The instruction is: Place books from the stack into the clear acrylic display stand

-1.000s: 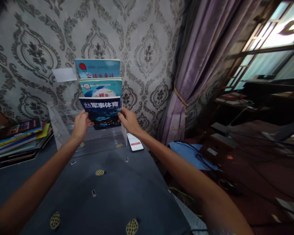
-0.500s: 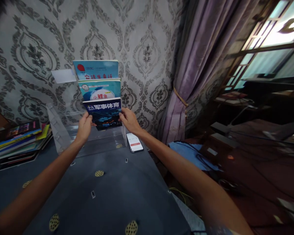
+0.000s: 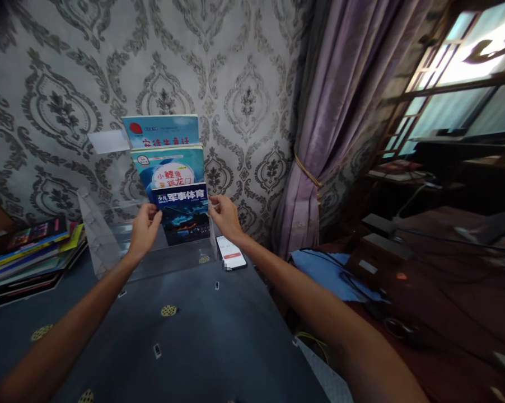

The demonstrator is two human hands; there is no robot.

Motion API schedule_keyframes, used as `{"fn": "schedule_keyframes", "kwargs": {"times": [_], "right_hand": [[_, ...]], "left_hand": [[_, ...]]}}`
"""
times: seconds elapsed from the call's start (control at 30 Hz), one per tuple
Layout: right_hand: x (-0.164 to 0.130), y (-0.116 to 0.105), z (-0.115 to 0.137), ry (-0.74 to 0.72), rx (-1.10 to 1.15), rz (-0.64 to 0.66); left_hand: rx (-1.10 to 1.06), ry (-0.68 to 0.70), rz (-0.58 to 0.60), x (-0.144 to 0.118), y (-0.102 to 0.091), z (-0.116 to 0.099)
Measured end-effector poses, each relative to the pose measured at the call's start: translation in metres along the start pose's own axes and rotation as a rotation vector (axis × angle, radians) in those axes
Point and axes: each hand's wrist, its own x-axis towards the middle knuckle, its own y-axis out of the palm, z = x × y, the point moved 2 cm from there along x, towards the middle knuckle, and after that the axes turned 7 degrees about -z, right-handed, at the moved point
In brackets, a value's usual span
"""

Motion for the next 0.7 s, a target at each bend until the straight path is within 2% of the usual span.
{"fn": "schedule_keyframes", "kwargs": {"times": [0.13, 0.37, 0.57, 0.7], "right_hand": [[-0.0002, 0.0021, -0.0031, 0.05, 0.039, 0.009], [-0.0001, 0.0059, -0.0075, 0.015, -0.09, -0.051], [-0.002, 0.0077, -0.0064, 0.031, -0.087, 0.018], [-0.0084, 0.0064, -0.0042, 0.003, -0.128, 0.018]], "left_hand": [[0.01, -0.028, 0.002, 0.0029, 0.0003, 0.0029], [0.03, -0.023, 0.048, -0.0012, 0.0009, 0.0058], [0.062, -0.001, 0.088, -0.0021, 0.0035, 0.0092], [0.095, 0.016, 0.085, -0.0028, 0.0041, 0.0091]]}}
